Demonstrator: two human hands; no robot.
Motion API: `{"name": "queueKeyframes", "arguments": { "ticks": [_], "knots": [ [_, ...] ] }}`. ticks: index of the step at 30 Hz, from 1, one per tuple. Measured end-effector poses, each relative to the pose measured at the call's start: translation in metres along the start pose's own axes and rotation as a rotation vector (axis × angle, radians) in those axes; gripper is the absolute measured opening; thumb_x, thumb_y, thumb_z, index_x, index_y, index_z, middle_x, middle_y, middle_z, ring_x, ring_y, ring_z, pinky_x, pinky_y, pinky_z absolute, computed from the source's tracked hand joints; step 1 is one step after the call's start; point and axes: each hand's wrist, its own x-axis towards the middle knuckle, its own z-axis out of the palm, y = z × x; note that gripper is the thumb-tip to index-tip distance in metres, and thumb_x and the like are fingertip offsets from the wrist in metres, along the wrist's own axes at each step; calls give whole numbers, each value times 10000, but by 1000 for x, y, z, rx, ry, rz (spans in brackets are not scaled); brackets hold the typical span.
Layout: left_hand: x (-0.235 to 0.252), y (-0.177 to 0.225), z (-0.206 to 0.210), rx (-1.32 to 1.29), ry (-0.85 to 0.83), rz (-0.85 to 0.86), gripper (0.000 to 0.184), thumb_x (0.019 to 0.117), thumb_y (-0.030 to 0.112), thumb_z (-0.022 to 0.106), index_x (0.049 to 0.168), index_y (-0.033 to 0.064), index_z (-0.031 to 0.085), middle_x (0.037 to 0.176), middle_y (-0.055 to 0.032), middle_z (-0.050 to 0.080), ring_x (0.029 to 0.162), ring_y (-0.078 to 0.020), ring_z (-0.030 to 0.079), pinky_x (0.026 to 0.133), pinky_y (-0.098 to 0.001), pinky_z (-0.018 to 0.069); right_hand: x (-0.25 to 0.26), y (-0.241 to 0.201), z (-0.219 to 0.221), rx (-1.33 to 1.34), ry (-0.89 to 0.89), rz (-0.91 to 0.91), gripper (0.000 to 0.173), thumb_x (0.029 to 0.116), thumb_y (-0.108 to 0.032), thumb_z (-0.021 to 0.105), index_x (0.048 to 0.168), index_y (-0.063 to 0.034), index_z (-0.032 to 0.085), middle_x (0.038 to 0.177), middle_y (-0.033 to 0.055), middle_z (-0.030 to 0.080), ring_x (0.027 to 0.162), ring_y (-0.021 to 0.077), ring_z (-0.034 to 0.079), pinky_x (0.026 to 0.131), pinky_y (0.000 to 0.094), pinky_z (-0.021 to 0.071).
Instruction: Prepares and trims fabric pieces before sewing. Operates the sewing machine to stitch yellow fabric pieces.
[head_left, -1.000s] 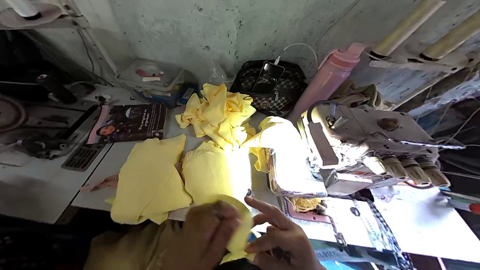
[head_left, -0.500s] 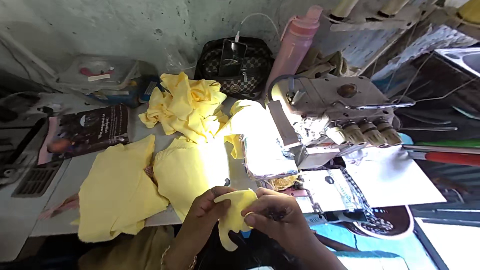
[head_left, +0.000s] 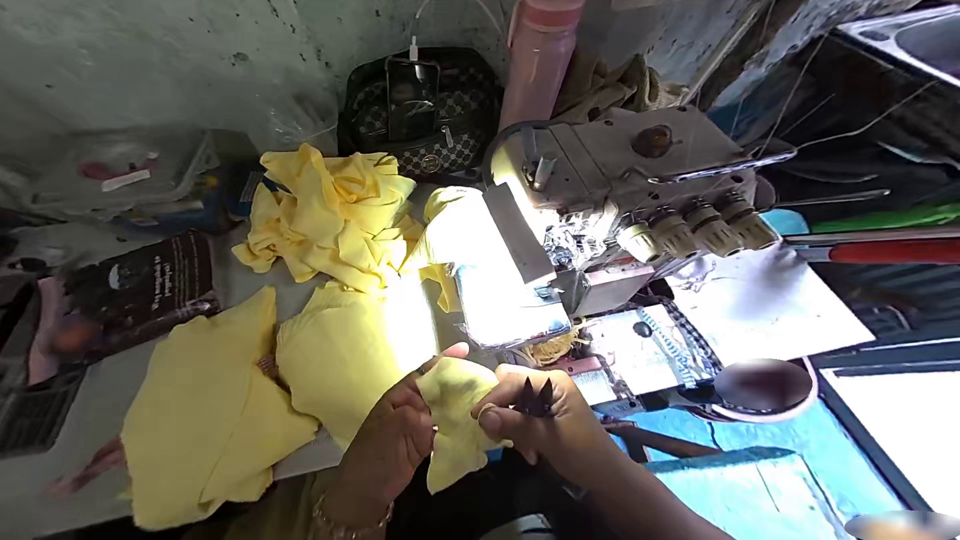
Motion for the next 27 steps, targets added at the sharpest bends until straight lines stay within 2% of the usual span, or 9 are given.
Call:
{"name": "queueKeyframes", "arguments": {
  "ticks": [2, 4, 8, 10, 13, 16, 18, 22, 27],
  "knots": [
    [1, -5, 7, 90, 185, 3, 311, 948, 188, 693, 1245, 99, 723, 1138, -55, 754, 909, -77, 734, 779, -223, 604, -3, 1, -2, 30, -2, 18, 86, 946, -162, 729, 933, -79, 753, 806, -83, 636, 570, -92, 512, 500, 78, 450],
    [5, -5, 20, 266, 354, 45, 240, 1035, 192, 564, 1171, 114, 746, 1048, -21, 776, 867, -73, 744, 758, -232, 618, -6, 1, -2, 1, 10, 18, 87, 938, -165, 737, 929, -80, 755, 816, -88, 640, 574, -100, 512, 502, 73, 449],
    [10, -4, 22, 642, 425, 194, 338, 1098, 169, 390, 1174, 104, 713, 1114, 41, 760, 938, -54, 731, 778, -226, 614, -8, 4, -5, -112, 55, -14, 119, 922, -193, 761, 917, -74, 768, 821, -70, 633, 628, -91, 539, 533, 71, 458],
    [12, -4, 16, 833, 393, 325, 282, 1085, 164, 450, 1166, 77, 706, 1110, 51, 747, 965, -40, 712, 846, -224, 596, -9, 8, -6, -322, 126, -135, 130, 927, -206, 751, 920, -78, 775, 914, -31, 671, 755, -79, 584, 633, 69, 482],
    [15, -5, 19, 975, 451, 501, 142, 989, 148, 640, 1080, 76, 723, 1031, 82, 757, 921, -14, 713, 831, -195, 598, -13, 6, -6, -626, 204, -371, 124, 961, -212, 718, 976, -95, 760, 1157, 82, 682, 933, -18, 653, 791, 103, 550],
    [13, -8, 32, 940, 460, 515, 129, 903, 162, 746, 1005, 160, 666, 909, 136, 723, 831, 13, 693, 772, -177, 590, -18, -15, 4, -497, 96, -413, 130, 977, -179, 694, 1005, -64, 749, 958, 42, 666, 858, -29, 623, 728, 70, 513],
    [9, -10, 40, 929, 405, 501, 68, 925, 221, 731, 961, 216, 673, 880, 162, 712, 812, 42, 677, 757, -153, 576, -12, -23, 9, -411, 86, -406, 126, 963, -149, 708, 988, -28, 732, 876, 36, 673, 809, -34, 624, 699, 68, 507],
    [2, -8, 46, 1002, 266, 518, 137, 1027, 270, 599, 1066, 208, 715, 992, 148, 716, 908, 57, 669, 819, -130, 562, 6, -18, 9, -266, 175, -333, 125, 908, -117, 758, 932, -20, 684, 835, -24, 716, 755, -75, 621, 650, 76, 495],
    [0, -4, 48, 1100, 250, 549, 122, 1021, 217, 610, 1053, 163, 714, 986, 111, 682, 928, 63, 638, 845, -111, 537, 10, -18, 7, -207, 182, -277, 118, 894, -115, 771, 920, -28, 695, 833, -52, 710, 747, -77, 615, 656, 83, 507]
  ]
}}
